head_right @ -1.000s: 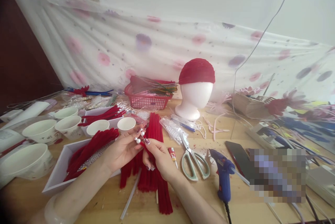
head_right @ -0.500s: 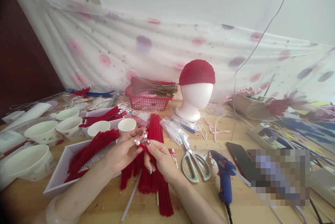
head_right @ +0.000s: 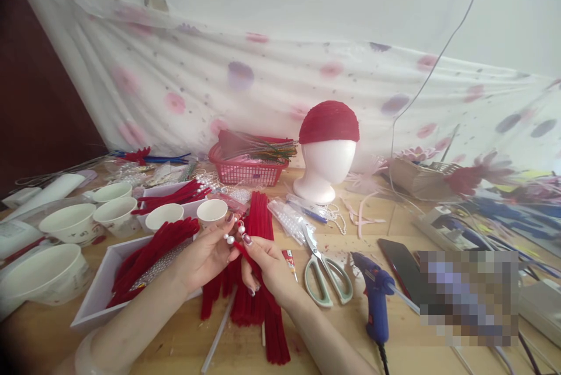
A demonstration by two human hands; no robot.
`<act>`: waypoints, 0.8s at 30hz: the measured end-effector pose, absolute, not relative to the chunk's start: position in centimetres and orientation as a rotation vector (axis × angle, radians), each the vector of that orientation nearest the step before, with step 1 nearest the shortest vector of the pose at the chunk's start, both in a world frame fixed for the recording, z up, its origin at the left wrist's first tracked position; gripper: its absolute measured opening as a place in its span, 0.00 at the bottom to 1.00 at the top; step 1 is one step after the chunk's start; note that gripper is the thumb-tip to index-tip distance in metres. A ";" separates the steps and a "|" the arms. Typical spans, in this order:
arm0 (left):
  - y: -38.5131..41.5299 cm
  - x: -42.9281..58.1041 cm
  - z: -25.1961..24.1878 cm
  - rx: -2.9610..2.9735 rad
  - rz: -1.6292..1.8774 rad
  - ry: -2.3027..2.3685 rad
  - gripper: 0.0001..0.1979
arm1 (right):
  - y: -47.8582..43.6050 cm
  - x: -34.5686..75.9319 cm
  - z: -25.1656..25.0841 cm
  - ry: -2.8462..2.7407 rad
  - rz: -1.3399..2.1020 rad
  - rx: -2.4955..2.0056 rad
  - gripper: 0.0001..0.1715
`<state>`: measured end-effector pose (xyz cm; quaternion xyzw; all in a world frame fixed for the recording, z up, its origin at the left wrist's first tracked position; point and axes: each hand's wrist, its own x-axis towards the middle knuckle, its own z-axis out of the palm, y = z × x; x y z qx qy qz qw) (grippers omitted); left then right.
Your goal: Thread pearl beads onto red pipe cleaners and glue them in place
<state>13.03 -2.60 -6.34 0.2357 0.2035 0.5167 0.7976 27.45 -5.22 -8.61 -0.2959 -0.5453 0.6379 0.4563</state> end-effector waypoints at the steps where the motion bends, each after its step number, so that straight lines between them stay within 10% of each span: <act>1: -2.6 13.0 -6.3 0.506 1.105 0.439 0.09 | -5.2 27.5 -8.6 -1.351 1.574 -0.728 0.28; 24: -2.6 12.6 -6.3 0.501 1.067 0.475 0.08 | -5.1 27.6 -9.0 -1.392 1.536 -0.700 0.29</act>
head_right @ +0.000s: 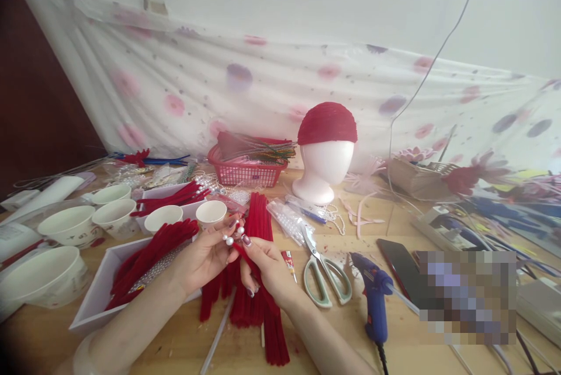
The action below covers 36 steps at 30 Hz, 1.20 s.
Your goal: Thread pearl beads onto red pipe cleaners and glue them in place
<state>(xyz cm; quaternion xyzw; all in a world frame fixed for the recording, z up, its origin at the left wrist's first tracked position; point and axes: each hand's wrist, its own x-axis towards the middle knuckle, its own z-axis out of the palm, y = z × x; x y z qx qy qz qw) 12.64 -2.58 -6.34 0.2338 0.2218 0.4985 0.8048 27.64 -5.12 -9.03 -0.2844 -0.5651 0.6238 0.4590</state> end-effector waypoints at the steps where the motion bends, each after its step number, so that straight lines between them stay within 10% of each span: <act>1: -2.6 12.6 -6.4 0.502 1.066 0.475 0.07 | -5.2 27.6 -9.0 -1.389 1.539 -0.703 0.29; 36: -2.5 12.8 -6.7 0.505 1.096 0.414 0.13 | -5.2 27.5 -8.8 -1.306 1.600 -0.693 0.28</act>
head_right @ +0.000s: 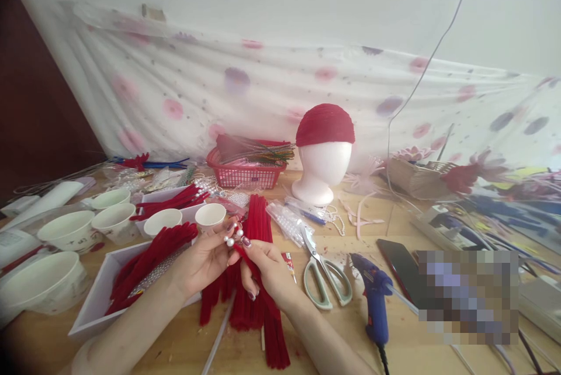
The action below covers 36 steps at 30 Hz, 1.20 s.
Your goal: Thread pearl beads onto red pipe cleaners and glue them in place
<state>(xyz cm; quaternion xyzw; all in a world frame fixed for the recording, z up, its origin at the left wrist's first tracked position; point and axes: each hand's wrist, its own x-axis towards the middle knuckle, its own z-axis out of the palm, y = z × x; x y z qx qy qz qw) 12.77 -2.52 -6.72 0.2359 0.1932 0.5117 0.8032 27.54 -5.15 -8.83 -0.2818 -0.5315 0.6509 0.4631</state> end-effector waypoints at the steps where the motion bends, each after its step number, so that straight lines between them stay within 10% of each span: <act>1: -2.5 12.8 -6.7 0.506 1.098 0.413 0.14 | -5.1 27.6 -8.9 -1.313 1.597 -0.683 0.27; 36: -2.9 12.9 -6.0 0.663 1.100 0.471 0.19 | -4.9 28.2 -9.2 -1.327 1.573 -0.611 0.23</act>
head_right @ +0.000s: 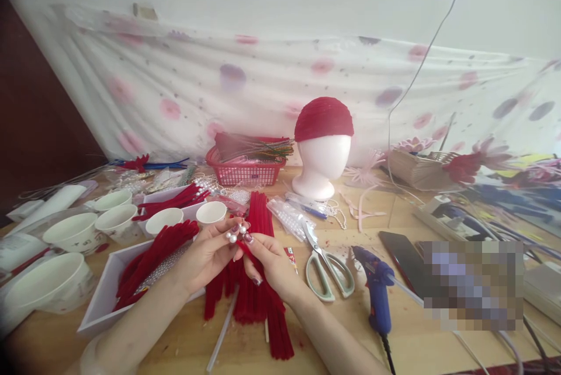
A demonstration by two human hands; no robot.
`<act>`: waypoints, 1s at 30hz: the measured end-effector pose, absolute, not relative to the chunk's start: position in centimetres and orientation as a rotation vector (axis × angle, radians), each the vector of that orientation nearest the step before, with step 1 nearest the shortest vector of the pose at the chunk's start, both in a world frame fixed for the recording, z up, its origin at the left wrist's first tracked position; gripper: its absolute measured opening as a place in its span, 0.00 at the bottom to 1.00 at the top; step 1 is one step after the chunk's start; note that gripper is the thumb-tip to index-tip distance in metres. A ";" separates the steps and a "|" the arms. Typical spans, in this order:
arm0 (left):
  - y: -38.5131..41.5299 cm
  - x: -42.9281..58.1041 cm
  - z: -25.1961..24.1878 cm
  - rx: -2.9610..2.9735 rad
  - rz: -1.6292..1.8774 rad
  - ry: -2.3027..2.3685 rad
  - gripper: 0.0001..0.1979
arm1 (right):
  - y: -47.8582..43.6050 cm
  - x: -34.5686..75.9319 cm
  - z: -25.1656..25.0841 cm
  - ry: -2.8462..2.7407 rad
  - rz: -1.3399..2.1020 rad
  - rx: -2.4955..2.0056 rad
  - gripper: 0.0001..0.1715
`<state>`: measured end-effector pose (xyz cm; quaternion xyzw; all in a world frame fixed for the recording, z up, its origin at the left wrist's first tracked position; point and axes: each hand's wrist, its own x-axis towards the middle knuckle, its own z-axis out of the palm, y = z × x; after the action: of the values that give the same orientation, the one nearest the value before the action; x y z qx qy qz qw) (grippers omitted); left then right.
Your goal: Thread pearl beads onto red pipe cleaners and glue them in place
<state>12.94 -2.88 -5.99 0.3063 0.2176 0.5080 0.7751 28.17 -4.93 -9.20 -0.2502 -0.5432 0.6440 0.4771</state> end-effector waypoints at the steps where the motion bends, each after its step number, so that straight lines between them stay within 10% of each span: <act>1: -2.8 13.0 -6.1 0.654 1.106 0.476 0.19 | -4.9 28.1 -9.2 -1.330 1.567 -0.617 0.23; 30: -2.6 13.2 -5.9 0.594 1.098 0.611 0.07 | -5.6 26.9 -9.2 -1.221 1.499 -0.761 0.29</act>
<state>13.24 -2.57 -5.90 0.2737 0.2816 0.5060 0.7679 26.94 -5.56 -9.18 -0.3156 -0.5064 0.6217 0.5073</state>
